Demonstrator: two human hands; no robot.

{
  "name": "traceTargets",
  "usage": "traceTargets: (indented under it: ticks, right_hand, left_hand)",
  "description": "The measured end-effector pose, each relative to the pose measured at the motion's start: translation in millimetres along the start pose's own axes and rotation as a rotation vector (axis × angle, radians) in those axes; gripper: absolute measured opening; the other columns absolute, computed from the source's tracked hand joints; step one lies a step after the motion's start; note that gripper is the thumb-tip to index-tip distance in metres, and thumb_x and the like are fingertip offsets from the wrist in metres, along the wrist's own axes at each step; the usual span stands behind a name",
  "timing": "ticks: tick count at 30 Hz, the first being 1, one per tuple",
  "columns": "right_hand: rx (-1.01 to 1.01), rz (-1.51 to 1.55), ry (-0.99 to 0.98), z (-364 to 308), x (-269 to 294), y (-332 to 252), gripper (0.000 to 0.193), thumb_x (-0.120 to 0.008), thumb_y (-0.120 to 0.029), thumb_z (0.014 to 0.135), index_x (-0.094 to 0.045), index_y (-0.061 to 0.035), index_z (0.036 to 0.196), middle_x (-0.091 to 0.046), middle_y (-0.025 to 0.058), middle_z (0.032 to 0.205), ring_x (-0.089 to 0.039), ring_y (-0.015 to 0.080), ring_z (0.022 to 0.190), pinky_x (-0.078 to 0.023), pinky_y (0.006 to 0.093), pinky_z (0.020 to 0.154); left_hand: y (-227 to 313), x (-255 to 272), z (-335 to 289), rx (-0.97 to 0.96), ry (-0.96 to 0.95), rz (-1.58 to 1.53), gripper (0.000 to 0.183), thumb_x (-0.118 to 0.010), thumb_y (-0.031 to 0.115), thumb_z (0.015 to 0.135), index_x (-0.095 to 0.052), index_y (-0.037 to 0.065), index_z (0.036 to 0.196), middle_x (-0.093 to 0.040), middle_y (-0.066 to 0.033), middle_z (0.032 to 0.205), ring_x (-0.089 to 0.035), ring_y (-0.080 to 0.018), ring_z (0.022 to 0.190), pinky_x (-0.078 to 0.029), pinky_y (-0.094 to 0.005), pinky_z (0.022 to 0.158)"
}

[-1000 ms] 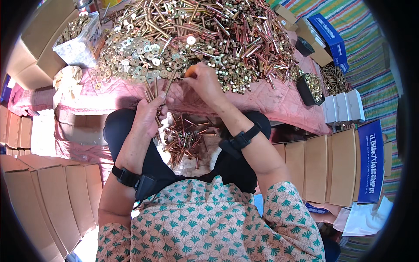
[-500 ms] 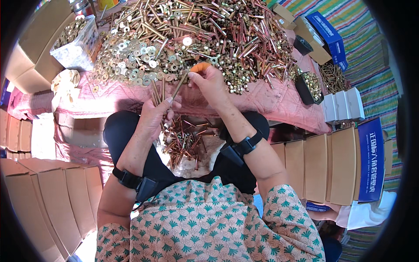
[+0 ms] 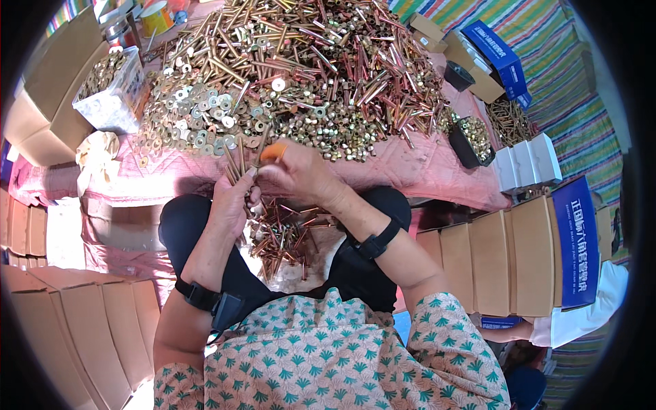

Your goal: Picking and threading washers onto screws from a large pile of metal hardware.

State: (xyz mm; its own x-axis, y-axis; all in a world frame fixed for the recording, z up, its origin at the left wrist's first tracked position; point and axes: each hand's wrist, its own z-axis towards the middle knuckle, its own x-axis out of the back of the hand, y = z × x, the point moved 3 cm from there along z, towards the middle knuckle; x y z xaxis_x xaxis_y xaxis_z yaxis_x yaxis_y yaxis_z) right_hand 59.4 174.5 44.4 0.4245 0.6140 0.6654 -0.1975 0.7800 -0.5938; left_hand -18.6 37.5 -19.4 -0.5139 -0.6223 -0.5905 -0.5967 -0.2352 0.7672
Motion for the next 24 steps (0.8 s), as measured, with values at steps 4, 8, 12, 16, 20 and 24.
traceTargets:
  ticks: [4, 8, 12, 16, 20, 24]
  right_hand:
    - [-0.117, -0.148, 0.239, 16.1, 36.1, 47.6, 0.012, -0.066, -0.015, 0.084, -0.065, -0.0048, 0.089, -0.062, 0.0120, 0.083, -0.063, 0.0316, 0.077, -0.051, 0.0402, 0.067]
    - [-0.031, -0.498, 0.220, 40.2, 54.9, 72.3, 0.009, -0.065, -0.009, 0.081, -0.066, -0.0054, 0.088, -0.062, 0.0119, 0.085, -0.063, 0.0297, 0.082, -0.051, 0.0404, 0.070]
    - [-0.062, -0.787, 0.050, 60.4, 45.8, 72.2, 0.003, -0.064, -0.008, 0.079, -0.064, -0.0050, 0.081, -0.059, 0.0114, 0.086, -0.061, 0.0292, 0.089, -0.051, 0.0405, 0.073]
    - [-0.093, -0.885, -0.002, 71.2, 39.5, 72.7, 0.005, -0.062, -0.003, 0.077, -0.062, -0.0044, 0.082, -0.059, 0.0129, 0.088, -0.063, 0.0297, 0.083, -0.053, 0.0406, 0.070]
    - [-0.233, -0.867, -0.015, 76.3, 43.2, 64.5, 0.010, -0.066, -0.005, 0.075, -0.062, -0.0028, 0.084, -0.060, 0.0155, 0.092, -0.065, 0.0306, 0.086, -0.053, 0.0400, 0.070]
    - [-0.159, -0.576, 0.266, 71.2, 63.4, 65.0, 0.013, -0.066, -0.004, 0.076, -0.060, 0.0008, 0.086, -0.064, 0.0139, 0.086, -0.066, 0.0261, 0.077, -0.054, 0.0365, 0.065]
  left_hand:
    - [0.9, -4.1, 2.0, -0.050, 0.011, -0.004, 0.019, -0.064, 0.017, 0.091, -0.057, 0.007, 0.105, -0.058, 0.0008, 0.078, -0.048, -0.0078, 0.054, -0.036, -0.0218, 0.046]
    - [-0.8, -3.9, 4.0, -0.030, 0.013, -0.009, 0.019, -0.065, 0.014, 0.090, -0.056, 0.007, 0.104, -0.057, 0.0004, 0.081, -0.049, -0.0093, 0.057, -0.039, -0.0231, 0.049]
    - [0.9, -7.2, 1.4, -0.046, -0.034, -0.033, 0.018, -0.066, 0.012, 0.089, -0.056, 0.007, 0.103, -0.057, -0.0004, 0.080, -0.050, -0.0101, 0.058, -0.041, -0.0234, 0.051]
    - [-0.7, -4.9, 3.3, 0.004, -0.042, 0.008, 0.017, -0.066, 0.014, 0.089, -0.056, 0.007, 0.101, -0.055, 0.0001, 0.076, -0.050, -0.0096, 0.057, -0.040, -0.0233, 0.048]
    - [2.5, -5.2, 2.6, 0.014, -0.008, -0.009, 0.026, -0.065, 0.012, 0.089, -0.053, 0.007, 0.111, -0.060, -0.0013, 0.085, -0.050, -0.0090, 0.057, -0.039, -0.0224, 0.049]
    - [1.8, -6.0, 4.4, 0.031, -0.006, 0.009, 0.026, -0.064, 0.010, 0.090, -0.052, 0.006, 0.112, -0.063, -0.0041, 0.089, -0.050, -0.0089, 0.058, -0.040, -0.0222, 0.051]
